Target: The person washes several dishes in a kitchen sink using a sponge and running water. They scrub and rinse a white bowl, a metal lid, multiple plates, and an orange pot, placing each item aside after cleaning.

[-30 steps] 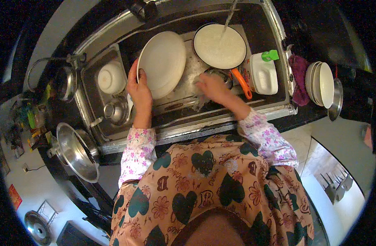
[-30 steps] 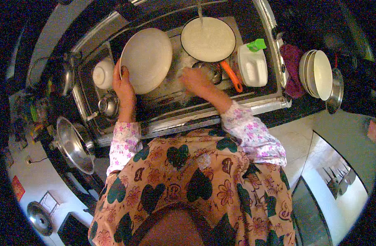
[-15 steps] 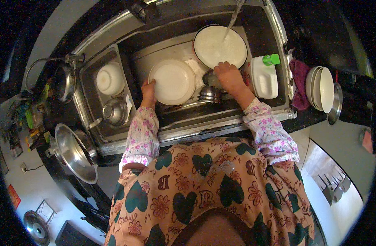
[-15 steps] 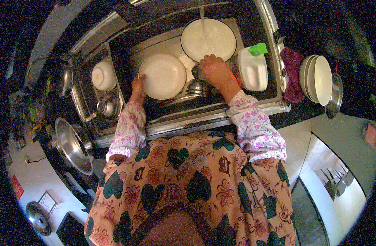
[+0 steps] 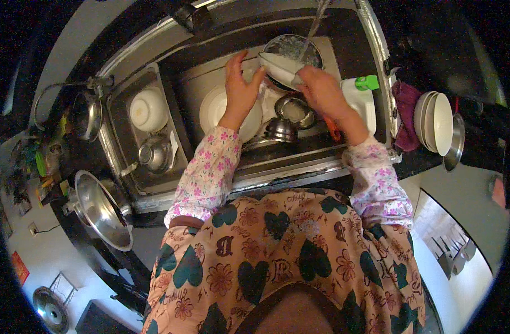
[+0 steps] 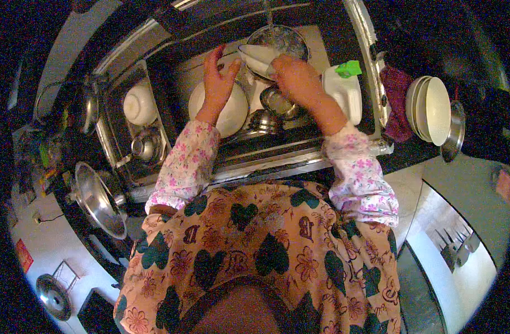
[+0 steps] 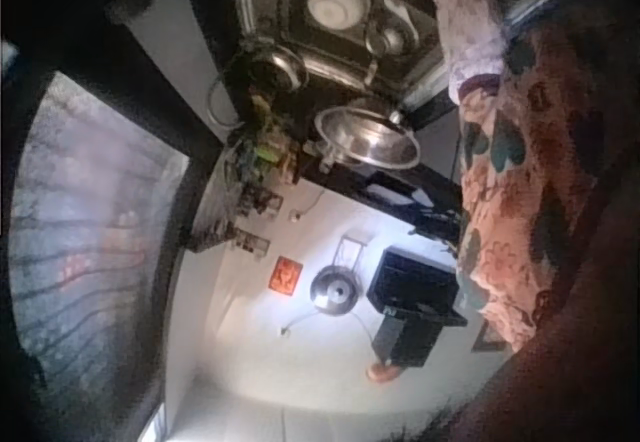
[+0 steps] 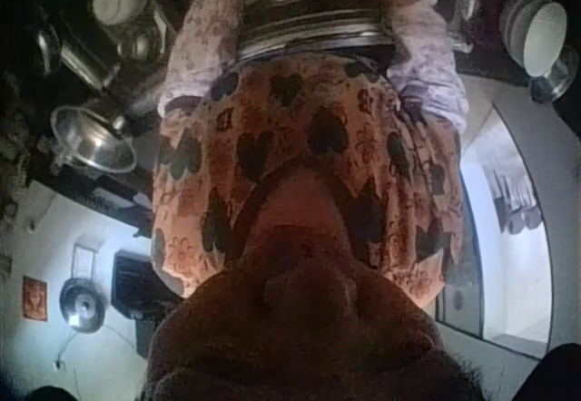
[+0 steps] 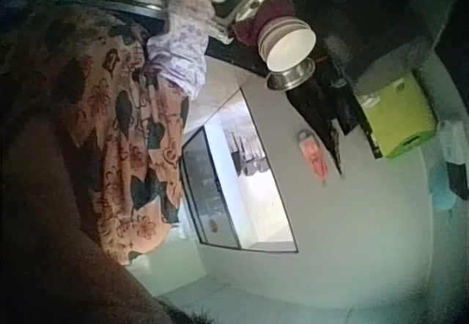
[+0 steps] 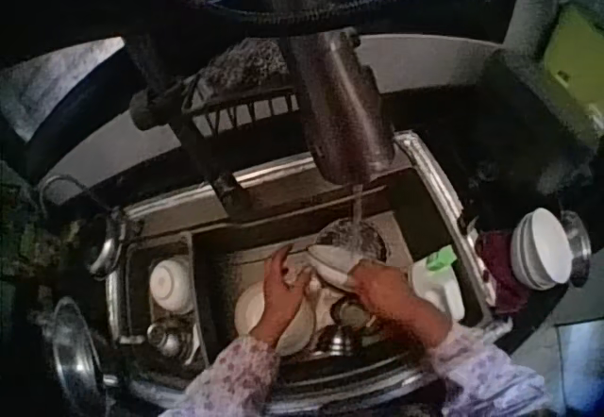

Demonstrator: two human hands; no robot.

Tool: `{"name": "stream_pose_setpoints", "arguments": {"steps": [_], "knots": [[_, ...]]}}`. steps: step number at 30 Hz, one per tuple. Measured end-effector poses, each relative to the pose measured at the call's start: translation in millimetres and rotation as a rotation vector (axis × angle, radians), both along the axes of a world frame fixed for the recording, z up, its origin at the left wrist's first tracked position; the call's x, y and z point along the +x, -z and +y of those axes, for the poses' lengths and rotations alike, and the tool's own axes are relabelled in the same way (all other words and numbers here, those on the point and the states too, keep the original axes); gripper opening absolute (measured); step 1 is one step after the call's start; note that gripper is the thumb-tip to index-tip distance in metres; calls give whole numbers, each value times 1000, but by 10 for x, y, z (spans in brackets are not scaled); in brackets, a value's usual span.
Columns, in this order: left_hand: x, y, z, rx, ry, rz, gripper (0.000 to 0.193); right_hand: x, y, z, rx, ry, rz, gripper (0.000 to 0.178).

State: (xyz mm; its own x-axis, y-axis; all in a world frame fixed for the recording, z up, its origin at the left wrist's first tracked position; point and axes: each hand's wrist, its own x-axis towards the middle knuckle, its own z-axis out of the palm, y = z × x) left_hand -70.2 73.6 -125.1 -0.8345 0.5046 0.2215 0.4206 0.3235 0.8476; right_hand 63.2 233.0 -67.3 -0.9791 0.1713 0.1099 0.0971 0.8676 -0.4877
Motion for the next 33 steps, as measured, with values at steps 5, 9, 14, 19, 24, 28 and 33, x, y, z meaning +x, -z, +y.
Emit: {"name": "stream_pose_setpoints", "arguments": {"steps": [5,9,14,19,24,28,33], "knots": [[-266,-527,254,-64,334,-187,42,-48,-493,490,-610,-107,-191,21],[-239,-749,266,-113,540,-543,36,-71,-657,707,-739,-97,-129,27],[113,-989,387,-15,307,-586,34,-397,-331,521,-294,361,185,26],[-21,-294,149,155,111,-664,27,-523,-363,-469,97,289,443,38],[130,-671,180,226,-96,-870,38,-623,-21,10,-184,412,13,40],[-29,-580,-7,457,-264,-1116,51,-303,177,-45,-421,408,235,37],[75,-807,122,446,-262,-1105,50,-85,-318,-813,-104,6,392,44]]}}
